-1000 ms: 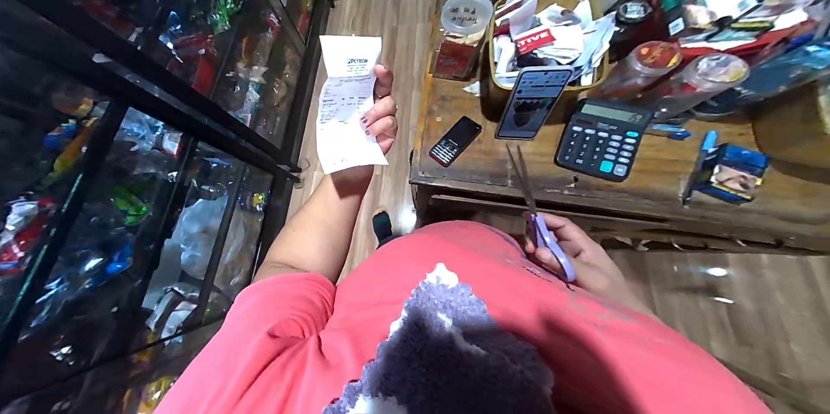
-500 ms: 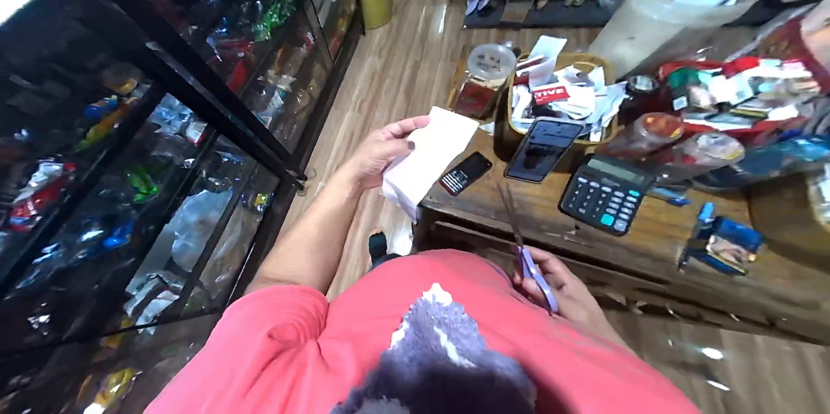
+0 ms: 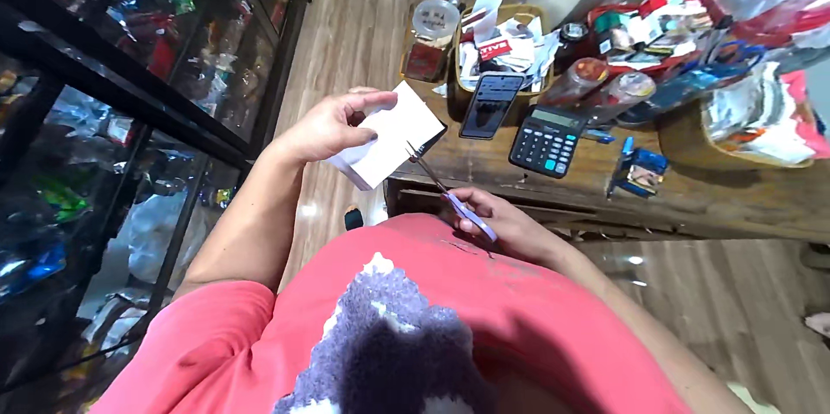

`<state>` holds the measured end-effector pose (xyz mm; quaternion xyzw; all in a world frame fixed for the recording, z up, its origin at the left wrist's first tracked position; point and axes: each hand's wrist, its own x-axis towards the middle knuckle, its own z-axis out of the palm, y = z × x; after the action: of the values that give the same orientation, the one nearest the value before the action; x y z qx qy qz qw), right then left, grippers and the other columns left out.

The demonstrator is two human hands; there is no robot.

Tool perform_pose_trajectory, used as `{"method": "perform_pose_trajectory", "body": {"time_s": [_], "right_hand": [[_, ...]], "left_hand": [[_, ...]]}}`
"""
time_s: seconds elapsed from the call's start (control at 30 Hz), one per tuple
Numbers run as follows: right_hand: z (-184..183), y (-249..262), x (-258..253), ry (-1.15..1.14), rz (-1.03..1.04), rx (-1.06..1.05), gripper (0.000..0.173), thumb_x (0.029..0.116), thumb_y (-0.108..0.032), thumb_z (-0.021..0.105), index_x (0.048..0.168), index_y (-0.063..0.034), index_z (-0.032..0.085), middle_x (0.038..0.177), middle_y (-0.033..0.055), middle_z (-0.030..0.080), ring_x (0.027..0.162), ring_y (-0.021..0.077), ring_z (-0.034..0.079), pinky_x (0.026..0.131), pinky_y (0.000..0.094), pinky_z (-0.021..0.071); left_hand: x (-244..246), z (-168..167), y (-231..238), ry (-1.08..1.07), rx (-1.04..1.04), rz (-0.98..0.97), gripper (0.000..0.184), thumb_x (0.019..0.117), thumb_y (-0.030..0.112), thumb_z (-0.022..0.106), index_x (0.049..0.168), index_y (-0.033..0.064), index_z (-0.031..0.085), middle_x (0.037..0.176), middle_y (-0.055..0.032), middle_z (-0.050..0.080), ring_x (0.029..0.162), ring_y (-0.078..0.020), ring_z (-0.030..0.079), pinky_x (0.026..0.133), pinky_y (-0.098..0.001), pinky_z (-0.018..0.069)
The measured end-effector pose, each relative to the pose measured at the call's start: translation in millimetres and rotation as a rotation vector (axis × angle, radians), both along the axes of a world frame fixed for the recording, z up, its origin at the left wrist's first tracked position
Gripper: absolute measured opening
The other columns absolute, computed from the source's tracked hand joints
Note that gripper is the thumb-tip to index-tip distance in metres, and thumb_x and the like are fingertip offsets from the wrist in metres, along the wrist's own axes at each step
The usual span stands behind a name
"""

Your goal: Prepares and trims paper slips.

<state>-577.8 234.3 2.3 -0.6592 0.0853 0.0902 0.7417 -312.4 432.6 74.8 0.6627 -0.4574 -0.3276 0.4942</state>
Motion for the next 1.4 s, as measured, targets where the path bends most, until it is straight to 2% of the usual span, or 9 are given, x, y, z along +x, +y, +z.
{"method": "perform_pose_trajectory", "body": {"time_s": [0.07, 0.17, 0.37, 0.6, 0.83, 1.0, 1.17, 1.4], "right_hand": [[-0.3, 0.0, -0.9, 0.011, -0.015, 0.013, 0.041, 0.0898, -0.031, 0.07, 0.123, -0.0113, 0.057, 0.084, -0.0122, 0.064, 0.073, -0.0034, 0.06, 0.069, 0.0151, 0.0517], [-2.0, 0.4, -5.1, 0.036, -0.051, 0.015, 0.042, 0.0886, -0.029, 0.071, 0.124, -0.0109, 0.058, 0.083, -0.0104, 0.065, 0.073, -0.0015, 0.061, 0.071, 0.017, 0.0533], [-4.5, 0.7, -13.6, 0.03, -0.128, 0.029, 0.04, 0.0885, -0.023, 0.068, 0.125, -0.0097, 0.057, 0.079, -0.0087, 0.064, 0.068, -0.001, 0.059, 0.066, 0.0172, 0.0517], [-4.9, -2.1, -21.0, 0.009, -0.136, 0.007, 0.041, 0.089, -0.024, 0.069, 0.126, -0.0102, 0.057, 0.078, -0.0098, 0.063, 0.066, -0.0017, 0.058, 0.065, 0.0166, 0.0504], [-3.4, -2.4, -23.3, 0.028, -0.143, 0.008, 0.042, 0.0882, -0.024, 0.069, 0.126, -0.0096, 0.057, 0.079, -0.0091, 0.064, 0.068, -0.0013, 0.059, 0.066, 0.0167, 0.0513], [-3.2, -1.3, -23.1, 0.017, -0.147, 0.018, 0.041, 0.0883, -0.023, 0.069, 0.125, -0.0091, 0.057, 0.079, -0.0092, 0.063, 0.068, -0.0016, 0.058, 0.066, 0.0165, 0.051], [-3.8, -0.5, -23.3, 0.001, -0.14, 0.01, 0.041, 0.088, -0.024, 0.069, 0.125, -0.0092, 0.057, 0.08, -0.0093, 0.063, 0.069, -0.0017, 0.058, 0.067, 0.0168, 0.0513], [-4.0, 1.4, -23.6, 0.007, -0.158, 0.006, 0.041, 0.0883, -0.021, 0.069, 0.125, -0.0081, 0.058, 0.081, -0.0086, 0.065, 0.069, -0.0012, 0.06, 0.067, 0.0166, 0.052]], "left_hand": [[-1.4, -2.2, -5.5, 0.007, 0.015, -0.013, 0.053, 0.0873, -0.006, 0.062, 0.139, 0.0046, 0.06, 0.145, -0.0061, 0.053, 0.094, -0.004, 0.065, 0.079, -0.0202, 0.057], [-3.3, -5.8, -15.4, -0.006, 0.028, -0.041, 0.053, 0.0882, -0.006, 0.063, 0.14, 0.0053, 0.059, 0.145, -0.0062, 0.054, 0.097, -0.0052, 0.066, 0.081, -0.0214, 0.0573], [-5.0, -12.3, -35.4, -0.014, 0.042, -0.098, 0.054, 0.0882, -0.007, 0.063, 0.141, 0.0072, 0.059, 0.144, -0.0048, 0.055, 0.101, -0.0063, 0.066, 0.085, -0.0233, 0.0576], [-11.2, -12.3, -47.5, -0.035, 0.07, -0.15, 0.054, 0.0881, -0.006, 0.064, 0.14, 0.0096, 0.061, 0.146, -0.0038, 0.055, 0.101, -0.0061, 0.066, 0.085, -0.0233, 0.0573], [-13.3, -11.2, -51.2, -0.01, 0.073, -0.191, 0.055, 0.0875, -0.007, 0.063, 0.14, 0.0083, 0.06, 0.146, -0.0038, 0.055, 0.108, -0.0067, 0.065, 0.089, -0.0235, 0.0565], [-15.6, -8.8, -51.6, -0.017, 0.088, -0.185, 0.055, 0.0873, -0.007, 0.062, 0.14, 0.0095, 0.061, 0.146, -0.0046, 0.055, 0.103, -0.0067, 0.065, 0.086, -0.0231, 0.0571], [-16.5, -9.0, -51.4, -0.019, 0.077, -0.201, 0.054, 0.087, -0.008, 0.062, 0.14, 0.0062, 0.06, 0.147, -0.0066, 0.054, 0.11, -0.0083, 0.065, 0.09, -0.0244, 0.0569], [-17.2, -6.5, -50.6, -0.035, 0.078, -0.213, 0.055, 0.088, -0.007, 0.062, 0.141, 0.0056, 0.059, 0.148, -0.0078, 0.053, 0.106, -0.0068, 0.065, 0.086, -0.0223, 0.0565]]}}
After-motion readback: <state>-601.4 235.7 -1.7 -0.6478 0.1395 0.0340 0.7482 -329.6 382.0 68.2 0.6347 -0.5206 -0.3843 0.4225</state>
